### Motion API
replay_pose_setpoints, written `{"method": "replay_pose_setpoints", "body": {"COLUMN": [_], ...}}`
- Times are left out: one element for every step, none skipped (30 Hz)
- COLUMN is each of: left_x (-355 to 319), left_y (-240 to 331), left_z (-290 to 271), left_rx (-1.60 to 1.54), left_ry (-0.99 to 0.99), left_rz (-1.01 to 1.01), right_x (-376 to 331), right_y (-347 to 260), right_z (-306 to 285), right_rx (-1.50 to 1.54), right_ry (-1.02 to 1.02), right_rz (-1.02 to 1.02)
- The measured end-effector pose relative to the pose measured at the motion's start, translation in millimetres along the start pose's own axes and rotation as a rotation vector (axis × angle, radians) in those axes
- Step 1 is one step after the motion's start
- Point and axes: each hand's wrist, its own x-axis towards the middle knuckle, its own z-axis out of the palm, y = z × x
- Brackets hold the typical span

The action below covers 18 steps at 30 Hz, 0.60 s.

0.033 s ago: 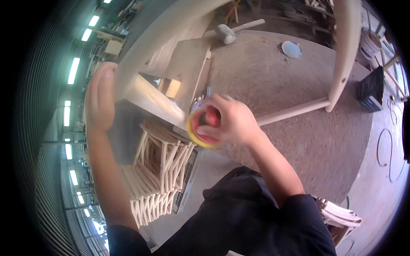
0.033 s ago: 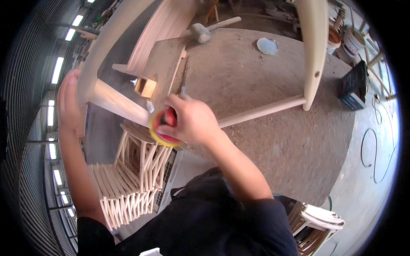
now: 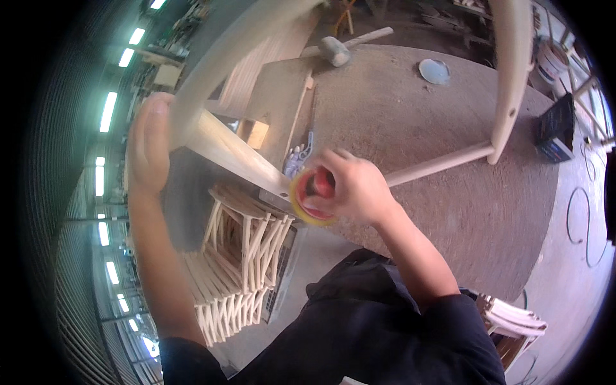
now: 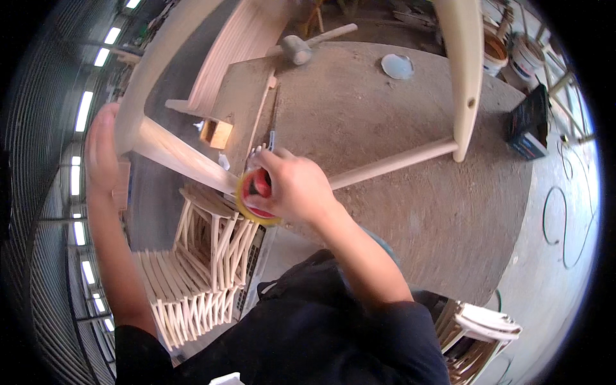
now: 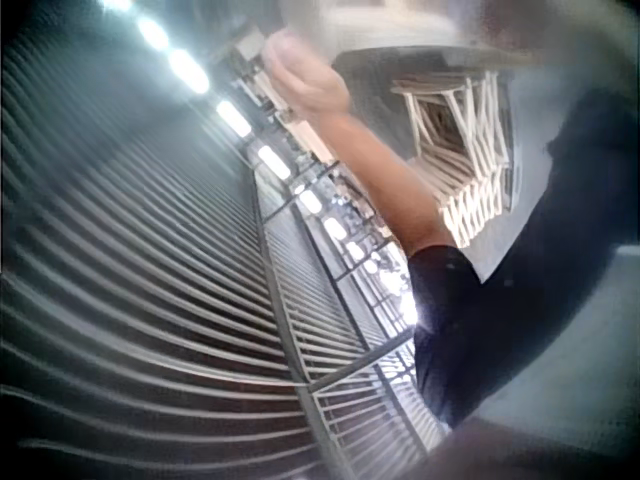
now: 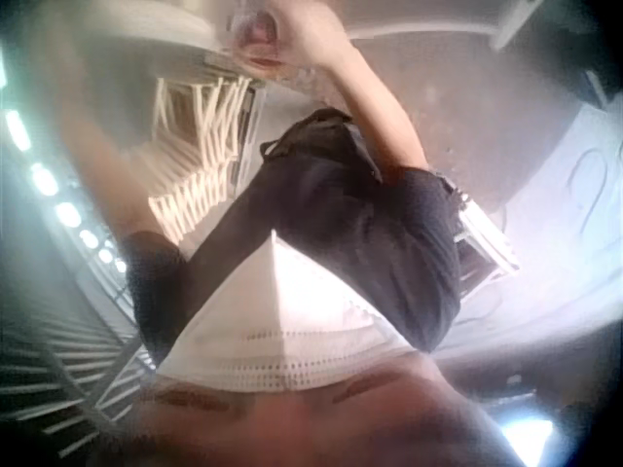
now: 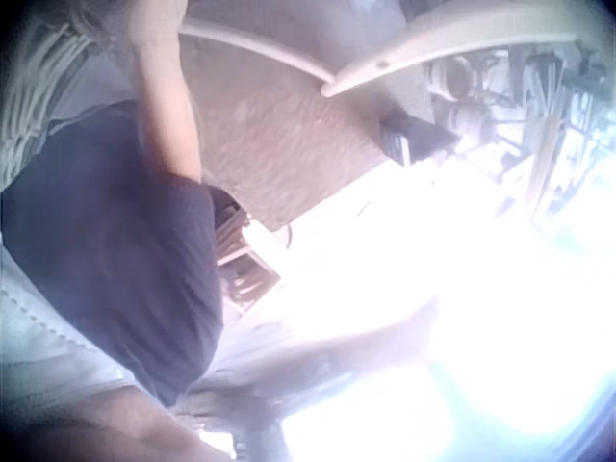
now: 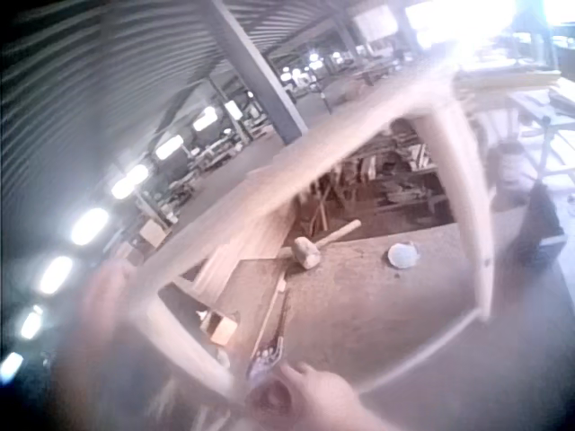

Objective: The person uses a handheld orbital sander to smooth the curved wooden legs and frame of a chair. They rotate the chair to access different sections and briefly use a file on a joint before resuming sanding. The person also changes the sanding disc mid-task.

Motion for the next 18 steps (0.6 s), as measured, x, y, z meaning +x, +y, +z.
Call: {"method": "replay_pose_setpoints", "body": {"left_x": [7.4, 16.5, 26.4, 32.8, 43.8, 54.5, 58.7, 64.6, 69.4, 77.6, 85.5, 92.1, 97.1, 95.3, 96.9, 101.9, 103.3, 101.4], "left_y": [-6.3, -12.9, -20.1, -29.7, -39.7, -50.2, -58.2, -59.8, -61.0, -61.1, -63.4, -66.9, -68.1, -61.7, -66.9, -78.6, -82.6, -81.2], "left_z": [2.5, 5.5, 9.3, 11.9, 16.6, 21.5, 24.9, 30.9, 36.4, 40.8, 42.6, 45.0, 47.9, 45.0, 43.5, 44.0, 45.6, 44.2], "left_rx": [0.001, -0.036, -0.072, -0.102, -0.108, -0.112, -0.116, -0.135, -0.153, -0.173, -0.200, -0.230, -0.258, -0.288, -0.224, -0.170, -0.117, -0.195], "left_ry": [-0.020, -0.034, -0.050, -0.066, -0.066, -0.065, -0.068, -0.072, -0.076, -0.080, -0.122, -0.166, -0.210, -0.249, -0.315, -0.374, -0.431, -0.510], "left_rz": [0.013, 0.019, 0.024, 0.019, 0.018, 0.017, 0.001, -0.016, -0.036, -0.050, -0.058, -0.070, -0.083, -0.154, -0.086, -0.009, 0.065, 0.052], "right_x": [-14.5, -28.0, -40.2, -51.8, -64.3, -76.0, -86.8, -95.8, -105.5, -115.1, -123.3, -131.4, -138.9, -147.0, -154.9, -164.1, -174.5, -185.2], "right_y": [4.4, 8.8, 13.7, 20.2, 28.1, 34.5, 35.0, 35.0, 36.4, 41.2, 46.1, 50.8, 55.7, 60.8, 66.7, 73.5, 79.7, 87.0], "right_z": [0.6, 2.6, 3.1, 3.1, 1.0, -0.1, -1.6, -6.2, -9.0, -9.7, -9.4, -9.2, -7.5, -7.2, -5.5, -4.8, -5.4, -5.4], "right_rx": [-0.048, -0.094, -0.138, -0.142, -0.151, -0.159, -0.194, -0.238, -0.281, -0.314, -0.353, -0.388, -0.423, -0.441, -0.458, -0.486, -0.515, -0.545], "right_ry": [0.000, 0.004, 0.007, 0.035, 0.076, 0.116, 0.140, 0.180, 0.218, 0.242, 0.244, 0.295, 0.345, 0.381, 0.416, 0.461, 0.511, 0.560], "right_rz": [0.061, 0.120, 0.181, 0.187, 0.195, 0.203, 0.233, 0.261, 0.289, 0.375, 0.510, 0.559, 0.608, 0.658, 0.706, 0.756, 0.794, 0.829]}}
